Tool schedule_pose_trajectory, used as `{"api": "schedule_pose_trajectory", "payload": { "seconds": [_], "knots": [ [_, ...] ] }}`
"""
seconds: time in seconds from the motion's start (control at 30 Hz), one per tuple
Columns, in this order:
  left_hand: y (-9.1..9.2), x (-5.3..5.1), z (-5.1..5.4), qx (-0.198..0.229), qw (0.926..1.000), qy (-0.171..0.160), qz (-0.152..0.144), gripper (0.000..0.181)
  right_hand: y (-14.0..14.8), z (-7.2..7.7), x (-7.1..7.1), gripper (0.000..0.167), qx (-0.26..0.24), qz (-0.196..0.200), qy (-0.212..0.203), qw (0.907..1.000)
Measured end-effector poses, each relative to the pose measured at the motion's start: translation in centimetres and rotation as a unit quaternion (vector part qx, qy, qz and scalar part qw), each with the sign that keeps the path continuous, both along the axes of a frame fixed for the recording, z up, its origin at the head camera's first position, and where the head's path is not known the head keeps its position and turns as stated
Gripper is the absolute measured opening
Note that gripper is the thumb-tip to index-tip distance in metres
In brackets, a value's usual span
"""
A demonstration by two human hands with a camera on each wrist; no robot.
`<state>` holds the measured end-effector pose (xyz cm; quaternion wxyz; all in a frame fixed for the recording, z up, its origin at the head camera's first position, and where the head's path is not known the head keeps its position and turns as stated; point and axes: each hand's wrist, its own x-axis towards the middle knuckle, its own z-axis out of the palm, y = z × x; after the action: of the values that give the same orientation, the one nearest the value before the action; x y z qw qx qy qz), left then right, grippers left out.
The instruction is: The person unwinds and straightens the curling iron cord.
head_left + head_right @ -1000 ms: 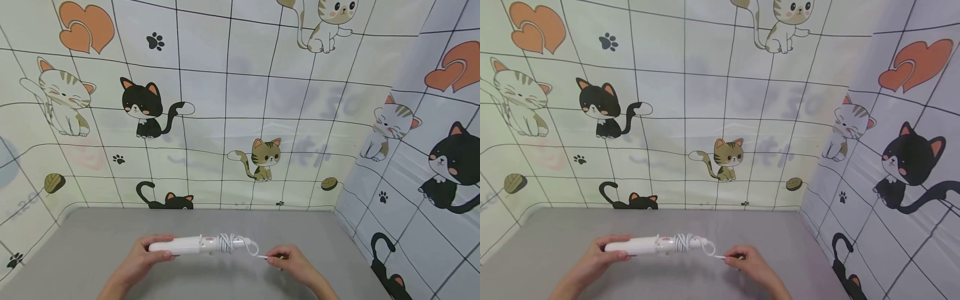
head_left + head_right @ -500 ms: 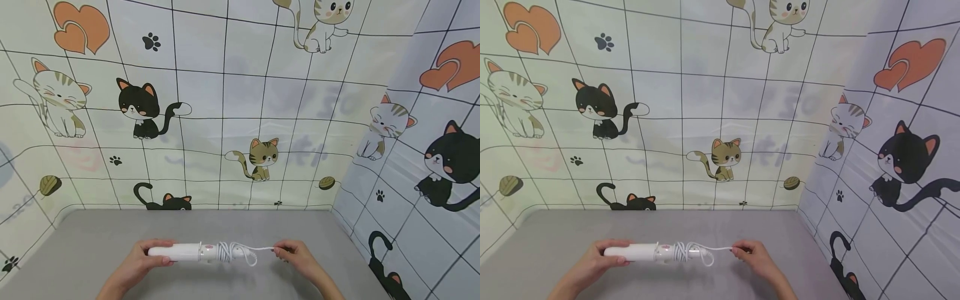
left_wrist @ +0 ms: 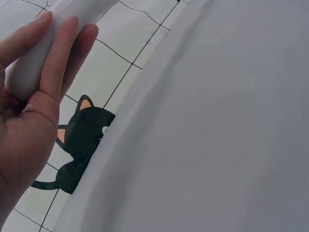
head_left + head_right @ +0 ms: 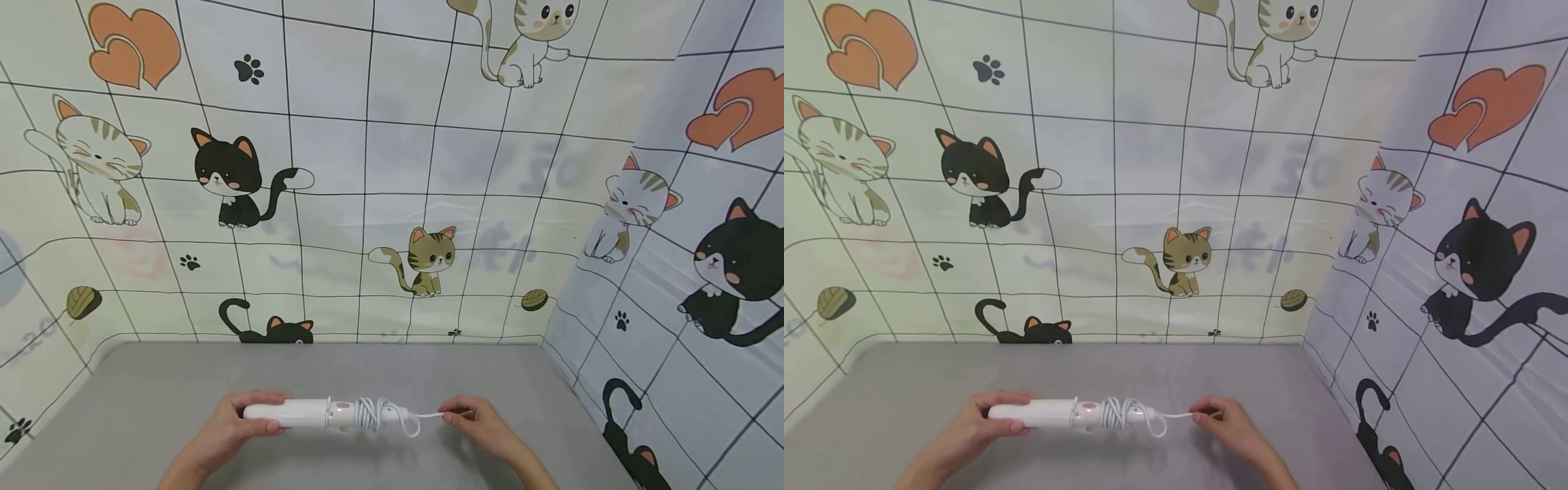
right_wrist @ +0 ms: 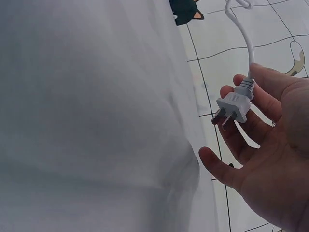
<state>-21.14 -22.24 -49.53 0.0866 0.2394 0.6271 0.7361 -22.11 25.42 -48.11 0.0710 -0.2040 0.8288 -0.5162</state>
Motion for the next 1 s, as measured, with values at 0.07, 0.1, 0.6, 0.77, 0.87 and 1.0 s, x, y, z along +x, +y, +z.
{"api": "schedule_pose_trajectory", "payload": {
  "seconds": [0.07,0.1,0.6,0.77,0.87,1.0],
  "knots": [
    [0.1,0.1,0.0,-0.014,0.9999,-0.002,0.009,0.036,0.0,-0.1,0.0,0.020,-0.002,0.002,0.008,1.0000],
    [0.1,0.1,0.1,-0.020,0.9997,-0.003,0.011,0.036,0.0,-0.1,0.0,0.021,0.000,0.005,0.016,0.9999],
    [0.5,0.1,0.9,-0.022,0.9996,-0.009,-0.014,0.037,-4.2,1.7,-0.6,0.030,-0.034,0.035,0.020,0.9986],
    [0.5,0.2,1.0,-0.011,0.9996,-0.003,-0.026,0.037,-6.2,1.7,-1.1,0.029,-0.085,0.075,-0.007,0.9935],
    [0.5,0.3,1.0,-0.011,0.9995,0.010,-0.026,0.037,-6.7,1.5,-1.4,0.029,-0.088,0.084,-0.024,0.9922],
    [0.5,0.4,1.0,-0.018,0.9997,0.010,-0.016,0.035,-7.0,1.5,-1.5,0.033,-0.078,0.101,-0.056,0.9903]
  ]
}}
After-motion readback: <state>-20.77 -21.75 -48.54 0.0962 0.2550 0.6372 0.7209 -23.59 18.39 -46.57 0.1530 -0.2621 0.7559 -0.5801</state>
